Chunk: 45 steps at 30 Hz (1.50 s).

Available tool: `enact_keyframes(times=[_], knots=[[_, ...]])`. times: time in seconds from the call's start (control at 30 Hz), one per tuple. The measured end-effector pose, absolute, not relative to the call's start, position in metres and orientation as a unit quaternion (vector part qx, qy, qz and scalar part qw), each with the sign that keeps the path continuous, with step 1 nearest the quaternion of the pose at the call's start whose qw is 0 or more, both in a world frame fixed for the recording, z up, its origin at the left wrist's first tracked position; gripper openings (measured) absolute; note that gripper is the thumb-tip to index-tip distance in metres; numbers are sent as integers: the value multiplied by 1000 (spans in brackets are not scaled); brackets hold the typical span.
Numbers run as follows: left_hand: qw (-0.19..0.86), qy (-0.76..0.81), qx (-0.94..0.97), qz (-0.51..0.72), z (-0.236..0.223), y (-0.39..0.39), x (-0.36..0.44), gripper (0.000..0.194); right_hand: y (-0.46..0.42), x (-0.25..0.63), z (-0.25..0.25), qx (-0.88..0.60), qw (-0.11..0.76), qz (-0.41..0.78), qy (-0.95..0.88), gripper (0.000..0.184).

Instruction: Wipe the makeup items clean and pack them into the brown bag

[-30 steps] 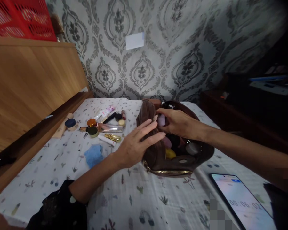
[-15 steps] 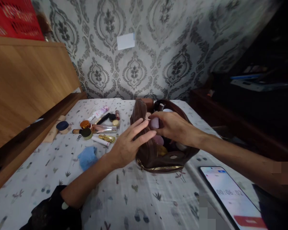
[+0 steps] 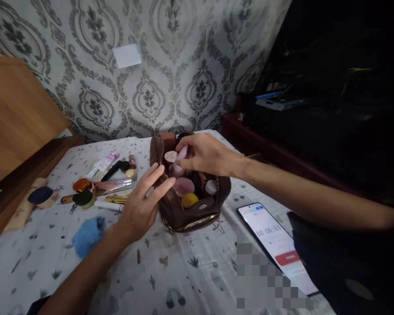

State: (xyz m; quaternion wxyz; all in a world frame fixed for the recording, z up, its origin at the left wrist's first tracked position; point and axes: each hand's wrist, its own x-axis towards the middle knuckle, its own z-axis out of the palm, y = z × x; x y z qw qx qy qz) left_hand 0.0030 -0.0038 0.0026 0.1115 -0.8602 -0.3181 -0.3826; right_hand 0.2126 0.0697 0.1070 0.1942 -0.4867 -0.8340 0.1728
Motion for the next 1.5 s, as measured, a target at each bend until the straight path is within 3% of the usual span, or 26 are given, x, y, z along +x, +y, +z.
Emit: enact_keyframes(times=[0.27, 0.5, 0.77, 1.37, 1.5], knots=[[121, -320, -860, -379, 3, -4, 4, 65, 74, 227, 108, -454, 158, 158, -863, 18], [134, -323, -860, -373, 3, -4, 4, 68, 73, 234, 113, -439, 128, 61, -887, 15], [136, -324, -858, -374, 3, -3, 5, 69, 76, 251, 119, -439, 65, -2, -896, 28], [125, -316, -866, -366, 7, -3, 5, 54, 84, 272, 104, -345, 101, 7, -933, 32], [123, -322, -874, -341, 11, -4, 5, 53, 80, 272, 99, -325, 105, 8, -940, 25]])
